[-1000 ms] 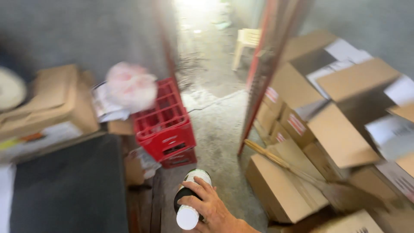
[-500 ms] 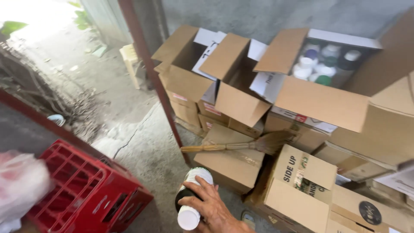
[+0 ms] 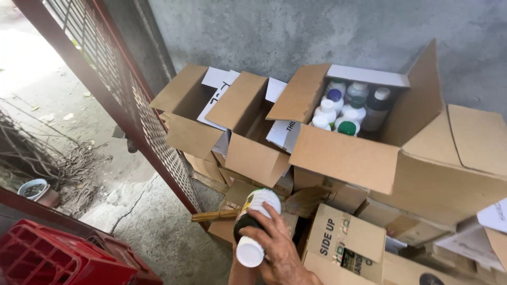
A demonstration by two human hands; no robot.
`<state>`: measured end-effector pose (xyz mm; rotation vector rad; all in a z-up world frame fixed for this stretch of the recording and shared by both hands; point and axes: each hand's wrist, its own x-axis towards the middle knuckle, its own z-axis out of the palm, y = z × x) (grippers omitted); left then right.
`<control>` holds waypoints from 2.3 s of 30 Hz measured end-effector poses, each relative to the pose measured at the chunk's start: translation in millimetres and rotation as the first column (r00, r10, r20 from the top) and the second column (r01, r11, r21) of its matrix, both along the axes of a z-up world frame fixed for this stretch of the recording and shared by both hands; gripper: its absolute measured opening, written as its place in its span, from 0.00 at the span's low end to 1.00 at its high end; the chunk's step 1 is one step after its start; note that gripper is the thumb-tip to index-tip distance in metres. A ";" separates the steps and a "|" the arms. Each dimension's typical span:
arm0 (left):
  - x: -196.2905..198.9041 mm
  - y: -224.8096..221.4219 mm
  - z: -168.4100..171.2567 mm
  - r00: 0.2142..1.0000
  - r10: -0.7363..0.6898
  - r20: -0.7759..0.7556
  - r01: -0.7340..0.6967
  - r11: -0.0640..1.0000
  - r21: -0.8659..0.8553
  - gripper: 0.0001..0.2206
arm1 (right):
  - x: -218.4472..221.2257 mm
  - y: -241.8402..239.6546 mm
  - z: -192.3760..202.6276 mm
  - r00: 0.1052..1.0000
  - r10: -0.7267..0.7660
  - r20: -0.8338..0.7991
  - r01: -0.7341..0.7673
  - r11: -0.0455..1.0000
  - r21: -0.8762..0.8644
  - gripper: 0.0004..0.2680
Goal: Packing various agricultural chemical bottles into cardboard boxes.
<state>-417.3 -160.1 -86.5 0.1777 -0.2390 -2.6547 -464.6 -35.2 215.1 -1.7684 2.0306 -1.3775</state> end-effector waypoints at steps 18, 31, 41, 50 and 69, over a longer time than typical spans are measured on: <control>-343.7 -35.1 237.2 0.856 -0.490 -0.165 0.480 0.872 -0.099 0.26 | -233.4 -8.3 112.5 0.805 -0.536 -0.255 0.470 0.838 -0.278 0.24; -549.5 20.1 176.9 0.821 -0.564 0.083 0.557 0.825 0.098 0.21 | -450.6 -17.6 28.2 0.495 -0.863 -0.102 0.856 0.504 -0.115 0.24; -553.4 65.4 191.4 0.849 -0.472 0.236 0.447 0.881 0.154 0.19 | -511.3 -28.7 20.8 0.430 -0.813 -0.392 0.857 0.231 0.461 0.26; -572.5 59.3 224.9 0.836 -0.401 0.374 0.464 0.881 -0.091 0.18 | -583.2 -11.1 -78.7 0.466 -0.827 -0.315 0.867 0.355 0.350 0.24; -556.2 39.2 203.4 0.778 -0.044 0.627 0.475 0.694 -0.541 0.17 | -534.8 4.6 -65.0 0.483 -0.855 0.190 0.791 0.519 0.324 0.15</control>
